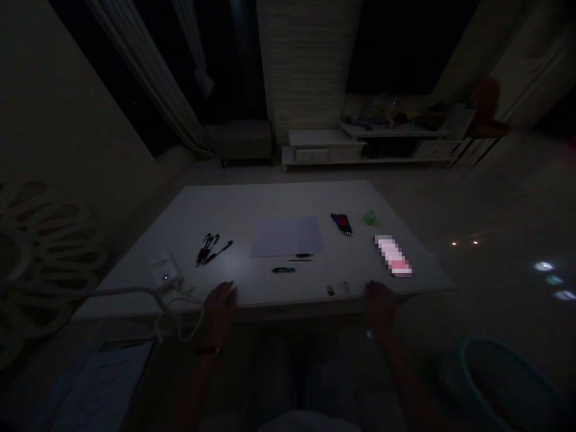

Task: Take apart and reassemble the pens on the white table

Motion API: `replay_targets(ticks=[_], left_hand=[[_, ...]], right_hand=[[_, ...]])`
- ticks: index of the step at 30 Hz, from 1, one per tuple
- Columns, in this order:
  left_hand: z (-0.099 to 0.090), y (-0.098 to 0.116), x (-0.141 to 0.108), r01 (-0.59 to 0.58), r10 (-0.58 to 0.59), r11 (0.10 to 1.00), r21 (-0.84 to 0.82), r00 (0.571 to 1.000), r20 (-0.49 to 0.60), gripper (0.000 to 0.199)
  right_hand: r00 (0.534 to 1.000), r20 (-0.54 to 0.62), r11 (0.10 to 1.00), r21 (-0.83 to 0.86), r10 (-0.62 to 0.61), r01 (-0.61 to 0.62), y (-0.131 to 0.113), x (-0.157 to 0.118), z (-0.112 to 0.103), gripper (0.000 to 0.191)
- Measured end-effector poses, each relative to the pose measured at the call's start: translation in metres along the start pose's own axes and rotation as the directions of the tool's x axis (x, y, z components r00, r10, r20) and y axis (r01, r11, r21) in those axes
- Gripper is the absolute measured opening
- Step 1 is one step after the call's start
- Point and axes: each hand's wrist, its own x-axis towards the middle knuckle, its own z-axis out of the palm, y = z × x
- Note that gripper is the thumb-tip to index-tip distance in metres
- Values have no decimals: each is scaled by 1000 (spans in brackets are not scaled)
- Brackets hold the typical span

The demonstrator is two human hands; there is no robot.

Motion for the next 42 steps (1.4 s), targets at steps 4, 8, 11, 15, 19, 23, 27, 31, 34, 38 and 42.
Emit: replay_targets(ticks=[4, 8, 11, 15, 19, 23, 27, 31, 34, 38, 42], left_hand=[[48, 68, 30, -199, 202, 979, -43, 975, 96, 32], [78, 115, 44, -273, 275, 961, -36, 940, 204, 35], [84, 125, 45, -299, 292, 954, -14, 919, 265, 21], [82, 124, 44, -284, 285, 958, -50, 907, 309, 24], [83, 122, 44, -211, 231, 973, -98, 924, 306, 30], [82, 123, 44, -220, 229, 973, -63, 926, 300, 34], [81, 123, 44, -265, 260, 964, -29, 910, 323, 31], [81, 124, 44, -307, 298, 951, -27, 898, 325, 29], [81, 125, 43, -318, 311, 948, -30, 896, 316, 24], [80, 127, 43, -372, 357, 928, -25, 869, 341, 15], [78, 129, 42, -402, 373, 916, 6, 857, 356, 15]], right_hand=[[974, 221, 987, 159, -55, 20, -66, 27, 44, 23], [924, 367, 986, 161, -106, 50, -120, 54, 80, 22], [882, 463, 994, 101, -81, 39, -137, 67, 95, 16], [835, 539, 994, 66, -107, 84, -140, 75, 99, 9], [822, 555, 991, 111, -129, 80, -137, 74, 90, 13], [800, 584, 983, 179, -136, 37, -134, 70, 77, 17], [804, 568, 980, 172, -179, 96, -135, 68, 70, 15], [792, 575, 977, 164, -204, 132, -137, 71, 67, 13], [802, 563, 979, 148, -198, 138, -139, 75, 65, 13], [760, 577, 952, 235, -300, 197, -145, 78, 65, 11], [728, 590, 926, 334, -351, 176, -155, 78, 68, 12]])
